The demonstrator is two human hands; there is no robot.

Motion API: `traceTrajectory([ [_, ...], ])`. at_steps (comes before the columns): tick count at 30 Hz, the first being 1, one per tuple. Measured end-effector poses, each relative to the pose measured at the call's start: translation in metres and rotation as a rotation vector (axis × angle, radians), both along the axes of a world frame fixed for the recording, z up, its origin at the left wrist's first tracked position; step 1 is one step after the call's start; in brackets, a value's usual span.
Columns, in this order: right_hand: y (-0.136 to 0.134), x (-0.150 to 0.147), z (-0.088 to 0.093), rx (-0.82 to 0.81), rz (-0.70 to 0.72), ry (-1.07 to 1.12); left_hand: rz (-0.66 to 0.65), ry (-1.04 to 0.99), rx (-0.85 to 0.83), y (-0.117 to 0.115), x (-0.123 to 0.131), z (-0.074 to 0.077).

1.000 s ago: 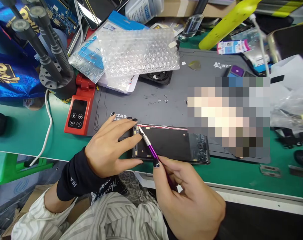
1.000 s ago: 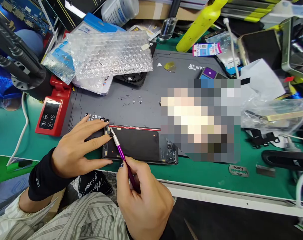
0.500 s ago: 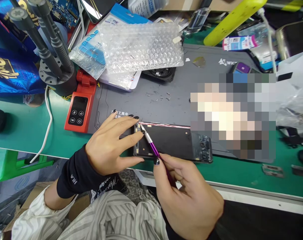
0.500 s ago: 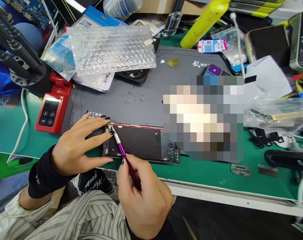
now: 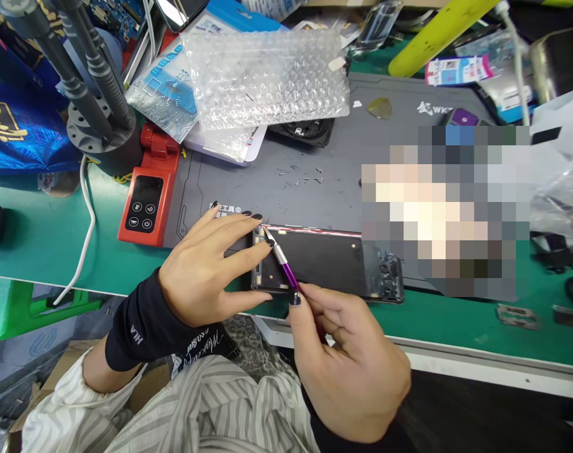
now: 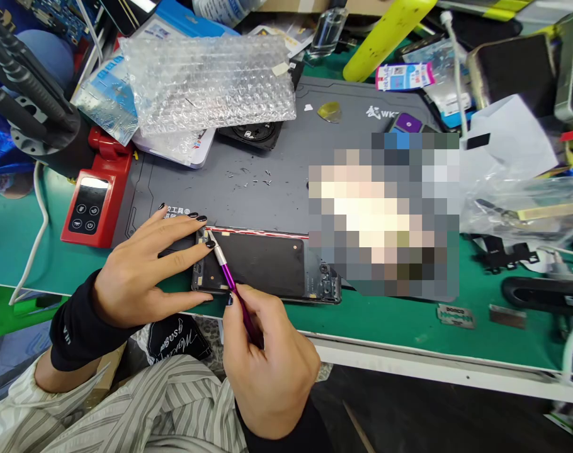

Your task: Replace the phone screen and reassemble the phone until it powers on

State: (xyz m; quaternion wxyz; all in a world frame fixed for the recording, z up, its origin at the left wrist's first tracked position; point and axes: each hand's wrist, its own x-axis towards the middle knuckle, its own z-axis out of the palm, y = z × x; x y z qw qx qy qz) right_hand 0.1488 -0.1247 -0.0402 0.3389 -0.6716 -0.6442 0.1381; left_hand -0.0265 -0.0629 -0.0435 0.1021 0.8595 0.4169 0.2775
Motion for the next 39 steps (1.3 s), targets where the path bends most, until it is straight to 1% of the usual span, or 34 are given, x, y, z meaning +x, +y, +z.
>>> traceTrajectory([
  [3, 0.000, -0.002, -0.001, 0.060, -0.013, -0.070, 0.000, 0.002, -0.009, 0.000, 0.000, 0.001],
  [6, -0.001, -0.002, -0.002, 0.086, -0.014, -0.115, 0.002, 0.003, -0.010, 0.000, 0.000, 0.001],
  [22, -0.001, -0.003, 0.000, 0.173, 0.050, -0.187, -0.001, 0.011, -0.004, 0.001, 0.000, 0.000],
  [25, -0.001, 0.000, 0.000, 0.104, 0.011, -0.103, 0.003, 0.013, -0.005, 0.001, 0.000, 0.000],
  [28, 0.001, 0.004, 0.002, -0.069, -0.019, 0.108, 0.004, 0.015, -0.014, 0.001, 0.000, 0.001],
  [30, 0.004, 0.006, 0.004, -0.142, -0.020, 0.219, 0.007, 0.016, -0.032, 0.001, 0.000, 0.001],
  [32, 0.005, 0.007, 0.006, -0.160, -0.025, 0.258, 0.004, 0.011, -0.040, 0.001, -0.001, 0.001],
  [39, 0.003, 0.010, 0.006, -0.151, -0.023, 0.294, 0.003, -0.019, -0.029, 0.002, 0.000, 0.001],
])
